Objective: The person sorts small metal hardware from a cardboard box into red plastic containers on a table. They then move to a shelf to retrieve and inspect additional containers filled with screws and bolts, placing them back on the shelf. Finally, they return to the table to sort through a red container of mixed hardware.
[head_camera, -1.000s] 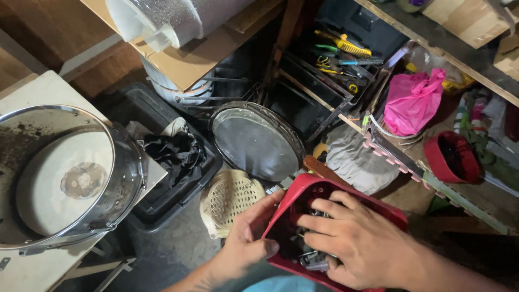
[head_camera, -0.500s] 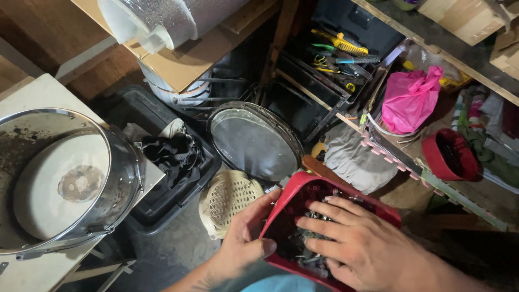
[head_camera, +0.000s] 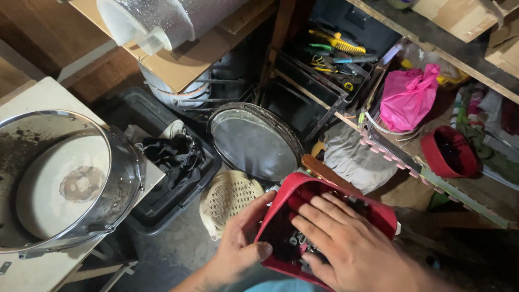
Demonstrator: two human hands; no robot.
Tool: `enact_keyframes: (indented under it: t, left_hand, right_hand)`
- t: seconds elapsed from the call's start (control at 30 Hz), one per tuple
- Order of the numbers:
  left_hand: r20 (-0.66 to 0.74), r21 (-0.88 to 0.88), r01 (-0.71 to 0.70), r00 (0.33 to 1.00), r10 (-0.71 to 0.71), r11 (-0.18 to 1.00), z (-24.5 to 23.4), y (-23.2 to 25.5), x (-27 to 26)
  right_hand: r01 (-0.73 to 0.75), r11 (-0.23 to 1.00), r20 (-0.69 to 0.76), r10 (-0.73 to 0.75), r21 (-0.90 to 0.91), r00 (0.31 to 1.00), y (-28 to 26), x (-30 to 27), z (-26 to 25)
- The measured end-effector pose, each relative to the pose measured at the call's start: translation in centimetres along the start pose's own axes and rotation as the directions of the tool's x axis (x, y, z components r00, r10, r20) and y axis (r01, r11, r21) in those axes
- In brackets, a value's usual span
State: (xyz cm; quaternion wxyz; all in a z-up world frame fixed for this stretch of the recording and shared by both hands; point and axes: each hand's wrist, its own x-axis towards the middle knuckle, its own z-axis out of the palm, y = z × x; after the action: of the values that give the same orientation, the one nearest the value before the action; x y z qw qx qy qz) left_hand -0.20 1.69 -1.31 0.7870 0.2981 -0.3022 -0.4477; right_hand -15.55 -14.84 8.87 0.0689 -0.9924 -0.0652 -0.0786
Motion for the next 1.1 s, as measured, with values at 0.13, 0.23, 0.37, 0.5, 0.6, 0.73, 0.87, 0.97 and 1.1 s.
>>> enact_keyframes:
  t: [0.13, 0.23, 0.37, 0.5, 0.6, 0.73, 0.87, 0.97, 1.1]
  left_hand:
    - [0.003, 0.052, -0.007, 1.0, 0.007, 0.999, -0.1, 0.2, -0.1]
    - [0.008, 0.047, -0.012, 1.0, 0.012, 0.999, -0.2, 0.2, -0.2]
    - [0.017, 0.035, -0.013, 1.0, 0.013, 0.999, -0.3, -0.1, -0.3]
    - [0.013, 0.027, -0.022, 1.0, 0.021, 0.999, -0.6, -0.5, -0.4]
    - [0.011, 0.041, -0.021, 1.0, 0.021, 0.999, -0.6, -0.2, -0.4]
    - [0.004, 0.086, -0.011, 1.0, 0.011, 0.996, -0.8, -0.1, -0.4]
    - [0.008, 0.04, -0.006, 1.0, 0.006, 0.999, -0.9, -0.3, -0.4]
    - [-0.015, 0.057, 0.016, 1.0, -0.015, 0.998, -1.0, -0.4, -0.3]
    - [-0.109, -0.031, 0.054, 0.992, -0.057, 0.998, -1.0, -0.2, -0.1]
  right_hand:
    - [0.068, 0.996, 0.008, -0.069, 0.065, 0.998, -0.1, -0.3, 0.0]
    - [0.068, 0.994, -0.006, -0.067, 0.089, 0.998, -0.4, -0.4, 0.3]
    - [0.05, 0.996, -0.035, -0.048, 0.067, 0.998, -1.1, -0.3, 0.3]
    - [0.076, 0.994, -0.013, -0.075, 0.075, 0.997, -1.3, -0.3, 0.4]
    - [0.117, 0.99, -0.021, -0.116, 0.078, 0.993, -1.2, -0.3, 0.4]
    - [0.186, 0.977, -0.047, -0.181, 0.107, 0.982, -1.2, 0.0, 0.2]
    - [0.19, 0.96, -0.03, -0.188, 0.207, 0.982, -1.1, 0.5, -0.1]
    - [0.232, 0.934, -0.086, -0.217, 0.273, 0.972, -0.9, 0.6, -0.3]
    - [0.148, 0.961, -0.198, -0.102, 0.234, 0.975, 0.3, -0.3, -1.4]
